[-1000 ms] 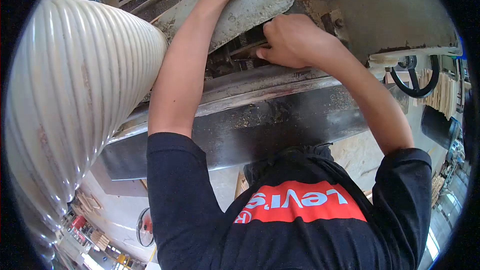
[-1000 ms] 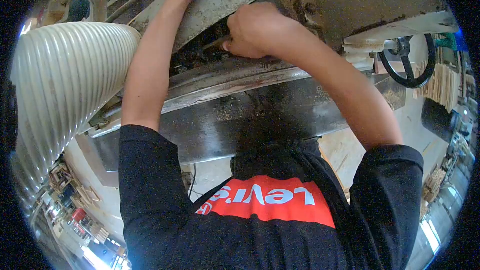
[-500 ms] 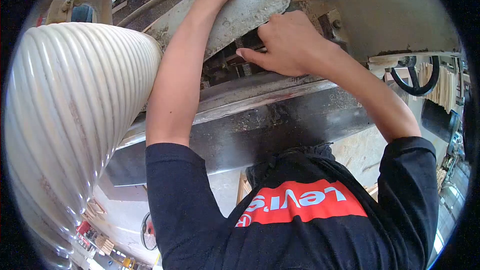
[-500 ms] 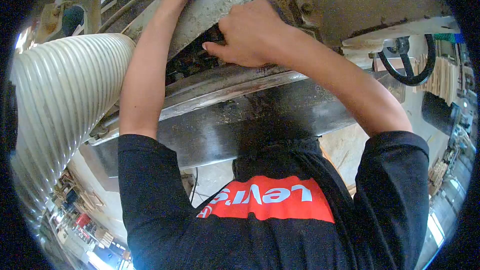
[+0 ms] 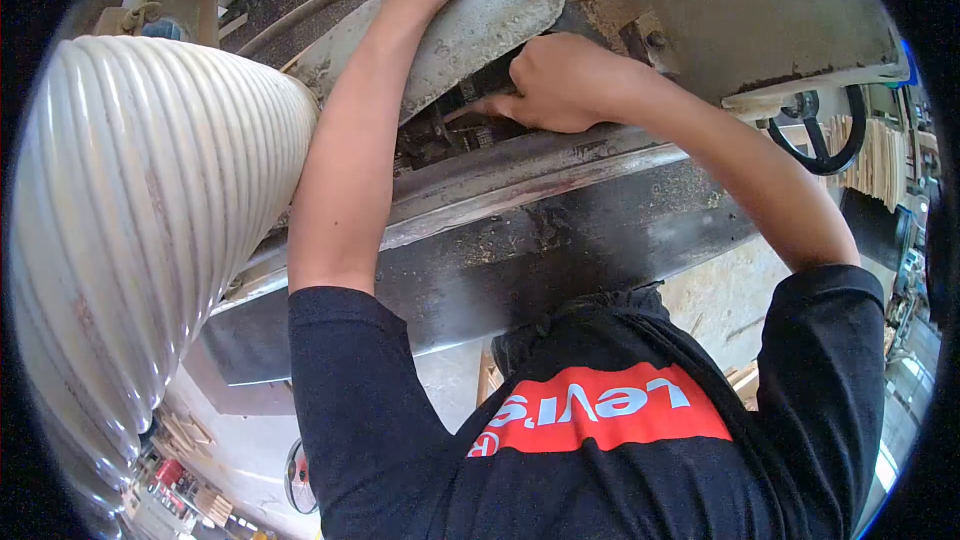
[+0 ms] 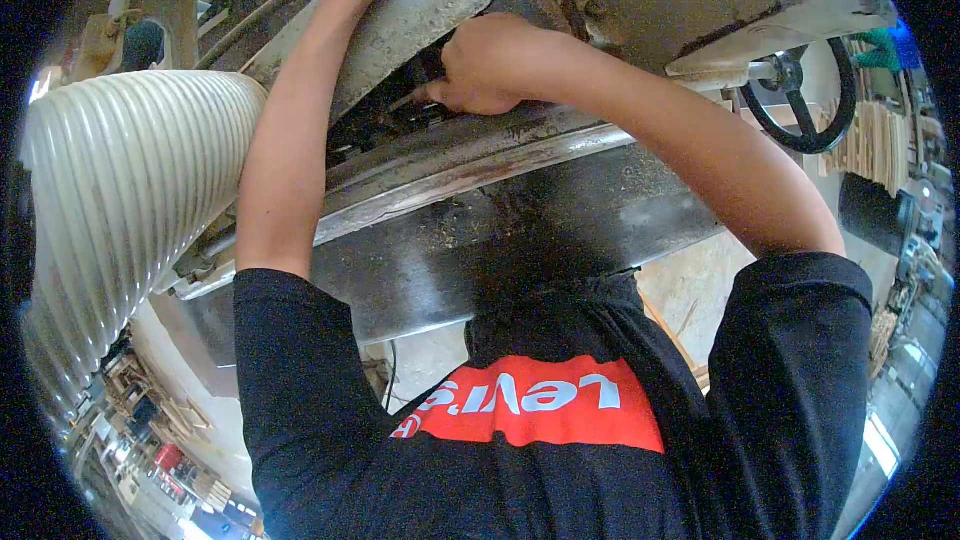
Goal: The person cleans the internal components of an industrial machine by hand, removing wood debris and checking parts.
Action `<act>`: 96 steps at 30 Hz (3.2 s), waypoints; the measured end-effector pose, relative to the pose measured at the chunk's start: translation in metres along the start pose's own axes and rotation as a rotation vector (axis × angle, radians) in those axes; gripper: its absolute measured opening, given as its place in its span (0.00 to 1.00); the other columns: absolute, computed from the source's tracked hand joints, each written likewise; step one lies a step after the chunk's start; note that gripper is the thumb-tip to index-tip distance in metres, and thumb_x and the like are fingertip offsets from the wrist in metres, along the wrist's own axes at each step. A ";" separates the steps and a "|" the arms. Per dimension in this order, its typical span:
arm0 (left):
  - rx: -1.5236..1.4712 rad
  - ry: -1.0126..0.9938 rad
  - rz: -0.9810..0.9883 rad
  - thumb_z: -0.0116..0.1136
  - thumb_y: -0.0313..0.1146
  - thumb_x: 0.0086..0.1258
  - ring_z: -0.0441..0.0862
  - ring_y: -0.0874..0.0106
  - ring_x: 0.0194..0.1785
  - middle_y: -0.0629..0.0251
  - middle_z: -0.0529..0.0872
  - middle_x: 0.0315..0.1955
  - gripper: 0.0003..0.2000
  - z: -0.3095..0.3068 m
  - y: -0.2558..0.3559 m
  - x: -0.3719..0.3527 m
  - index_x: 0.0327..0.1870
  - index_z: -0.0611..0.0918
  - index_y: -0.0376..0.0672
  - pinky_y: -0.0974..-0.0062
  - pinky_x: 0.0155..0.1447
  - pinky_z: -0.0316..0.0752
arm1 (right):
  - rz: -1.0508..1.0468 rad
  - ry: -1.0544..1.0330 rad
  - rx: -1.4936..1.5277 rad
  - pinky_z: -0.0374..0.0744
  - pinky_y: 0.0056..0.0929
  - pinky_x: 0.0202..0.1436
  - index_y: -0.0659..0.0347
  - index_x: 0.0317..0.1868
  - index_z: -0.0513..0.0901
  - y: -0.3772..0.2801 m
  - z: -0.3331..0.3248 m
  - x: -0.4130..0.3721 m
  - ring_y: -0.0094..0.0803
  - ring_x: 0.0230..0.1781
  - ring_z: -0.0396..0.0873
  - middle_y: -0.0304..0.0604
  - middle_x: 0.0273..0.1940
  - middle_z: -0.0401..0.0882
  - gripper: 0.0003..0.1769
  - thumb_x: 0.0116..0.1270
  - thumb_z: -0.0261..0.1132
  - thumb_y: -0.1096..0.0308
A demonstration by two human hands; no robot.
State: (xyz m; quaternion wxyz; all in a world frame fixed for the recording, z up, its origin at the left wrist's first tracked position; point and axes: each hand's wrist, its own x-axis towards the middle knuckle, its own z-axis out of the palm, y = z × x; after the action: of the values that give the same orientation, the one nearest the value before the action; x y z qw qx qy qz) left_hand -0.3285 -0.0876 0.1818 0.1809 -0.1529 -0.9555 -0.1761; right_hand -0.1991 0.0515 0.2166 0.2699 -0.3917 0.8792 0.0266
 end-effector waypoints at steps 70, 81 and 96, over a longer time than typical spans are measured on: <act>-0.029 0.001 0.036 0.64 0.46 0.72 0.87 0.46 0.35 0.43 0.87 0.27 0.22 0.000 0.001 -0.004 0.24 0.87 0.35 0.50 0.43 0.80 | 0.146 0.182 0.316 0.83 0.55 0.45 0.69 0.32 0.88 -0.002 0.006 -0.016 0.64 0.36 0.85 0.63 0.30 0.84 0.26 0.76 0.64 0.51; -0.004 0.049 0.051 0.63 0.47 0.71 0.87 0.45 0.37 0.42 0.87 0.29 0.22 0.006 -0.001 0.001 0.26 0.88 0.35 0.48 0.46 0.79 | -0.031 0.094 0.255 0.84 0.54 0.47 0.72 0.33 0.87 0.000 -0.006 -0.009 0.63 0.38 0.86 0.64 0.31 0.86 0.26 0.77 0.63 0.53; -0.036 0.070 0.047 0.64 0.46 0.71 0.88 0.46 0.37 0.43 0.88 0.28 0.20 0.008 -0.003 -0.001 0.26 0.89 0.36 0.50 0.47 0.81 | -0.283 0.230 0.028 0.85 0.50 0.40 0.66 0.28 0.88 0.017 0.013 -0.001 0.60 0.32 0.87 0.60 0.28 0.85 0.26 0.75 0.63 0.52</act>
State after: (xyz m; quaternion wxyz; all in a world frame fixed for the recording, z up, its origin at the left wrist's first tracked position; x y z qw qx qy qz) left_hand -0.3308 -0.0874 0.1740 0.2155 -0.1722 -0.9414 -0.1940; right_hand -0.2050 0.0669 0.2034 0.1741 -0.5083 0.8406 -0.0686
